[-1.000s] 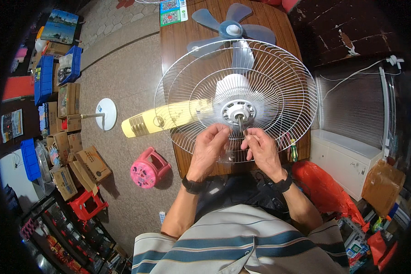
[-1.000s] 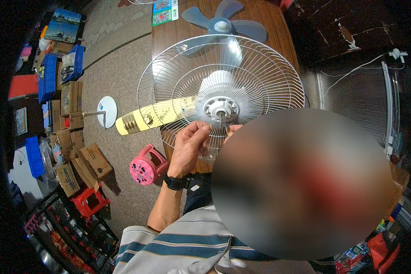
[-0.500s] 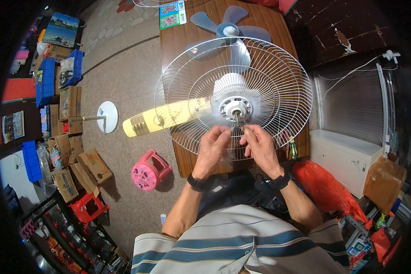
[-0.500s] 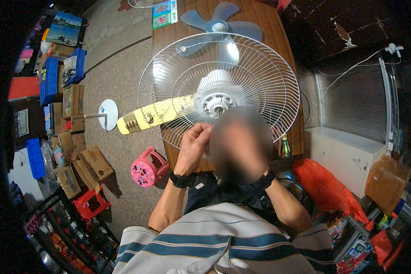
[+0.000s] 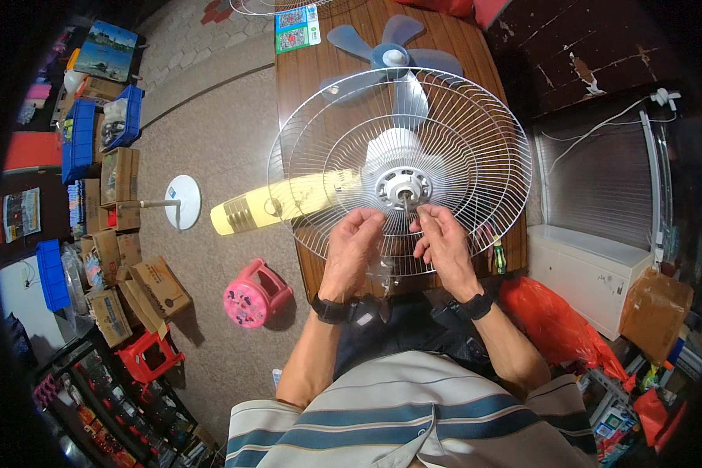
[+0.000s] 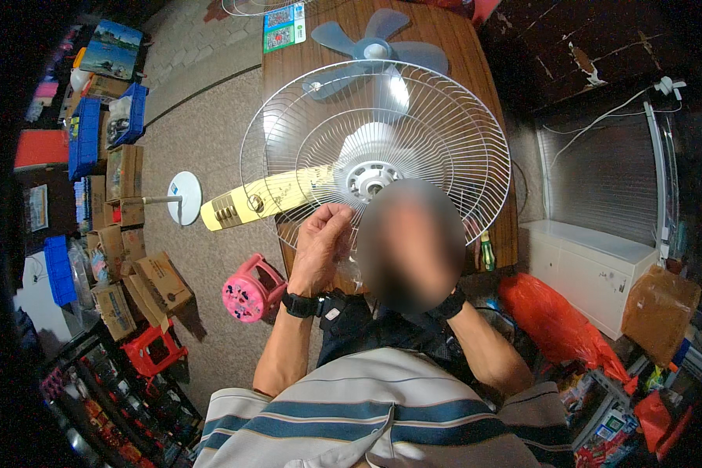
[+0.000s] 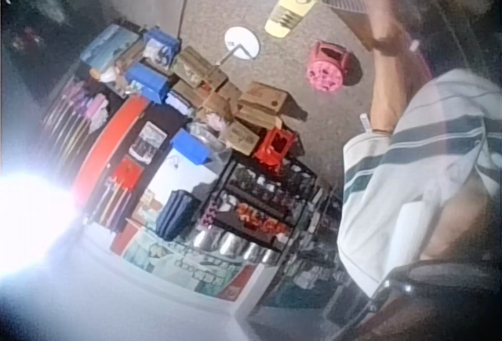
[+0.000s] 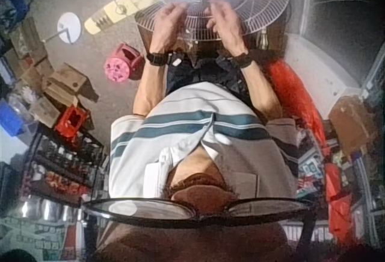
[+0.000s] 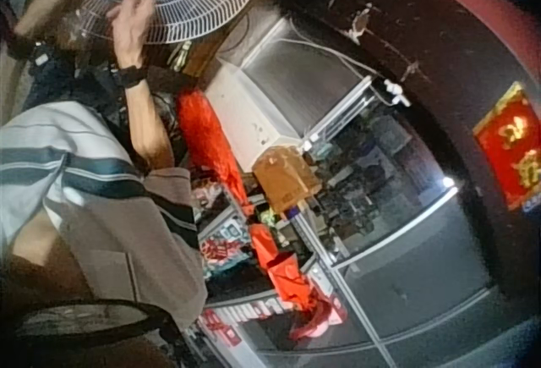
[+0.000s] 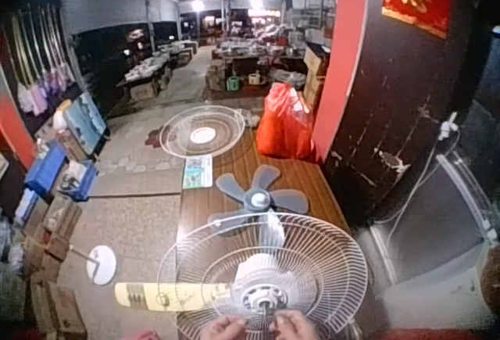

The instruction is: The person disassembles the front cage and blades of an electric fan, then uses a screwdriver to loosen and adjust components on the central motor shaft.

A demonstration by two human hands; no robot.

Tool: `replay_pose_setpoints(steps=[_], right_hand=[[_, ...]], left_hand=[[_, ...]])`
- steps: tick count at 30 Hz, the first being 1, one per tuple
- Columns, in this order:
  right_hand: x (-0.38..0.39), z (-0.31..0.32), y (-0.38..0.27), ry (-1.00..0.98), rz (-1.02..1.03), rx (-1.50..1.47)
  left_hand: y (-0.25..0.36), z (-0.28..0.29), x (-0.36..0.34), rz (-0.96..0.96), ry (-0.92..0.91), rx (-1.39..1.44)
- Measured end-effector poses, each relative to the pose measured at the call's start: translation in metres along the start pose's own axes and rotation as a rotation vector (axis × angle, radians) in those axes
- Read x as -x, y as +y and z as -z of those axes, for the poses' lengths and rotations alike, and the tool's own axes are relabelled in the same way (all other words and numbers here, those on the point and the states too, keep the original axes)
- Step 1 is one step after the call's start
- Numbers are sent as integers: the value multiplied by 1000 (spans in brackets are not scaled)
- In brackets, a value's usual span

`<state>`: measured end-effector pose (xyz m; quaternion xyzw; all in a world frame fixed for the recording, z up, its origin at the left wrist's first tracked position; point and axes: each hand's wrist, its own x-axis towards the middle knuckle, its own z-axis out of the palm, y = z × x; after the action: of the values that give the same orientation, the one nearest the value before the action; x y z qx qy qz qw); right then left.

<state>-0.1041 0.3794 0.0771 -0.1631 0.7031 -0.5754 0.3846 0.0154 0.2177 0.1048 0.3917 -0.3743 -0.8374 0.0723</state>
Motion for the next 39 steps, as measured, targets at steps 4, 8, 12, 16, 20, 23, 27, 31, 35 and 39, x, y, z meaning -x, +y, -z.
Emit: replay_pose_setpoints(steps=[4, 8, 12, 16, 20, 23, 27, 31, 35, 39], right_hand=[[-3, -4, -22, 138, -210, -145], [3, 2, -19, 120, -265, -263], [6, 1, -15, 103, -172, -147], [-5, 0, -29, 82, -234, -142], [-18, -6, -40, 73, -216, -112], [-26, -10, -42, 92, -212, -120], [-33, -14, -38, 104, -191, -72], [-34, -12, -37, 86, -116, -90], [-28, -12, -37, 76, -174, -185], [-22, -5, -29, 83, -223, -201]], left_hand=[[-8, 8, -6, 0, 98, -19], [-6, 5, -1, 21, 70, -116], [-7, 3, 2, 4, 56, -69], [-10, 4, -2, 4, 89, -129], [-16, 9, -5, -14, 92, -154], [-11, 4, -2, -23, 93, -157], [-6, -1, 2, -42, 101, -157], [-9, 0, 1, -50, 75, -156], [-9, 0, 0, -9, 112, -118], [-8, -4, -1, -31, 95, -98]])
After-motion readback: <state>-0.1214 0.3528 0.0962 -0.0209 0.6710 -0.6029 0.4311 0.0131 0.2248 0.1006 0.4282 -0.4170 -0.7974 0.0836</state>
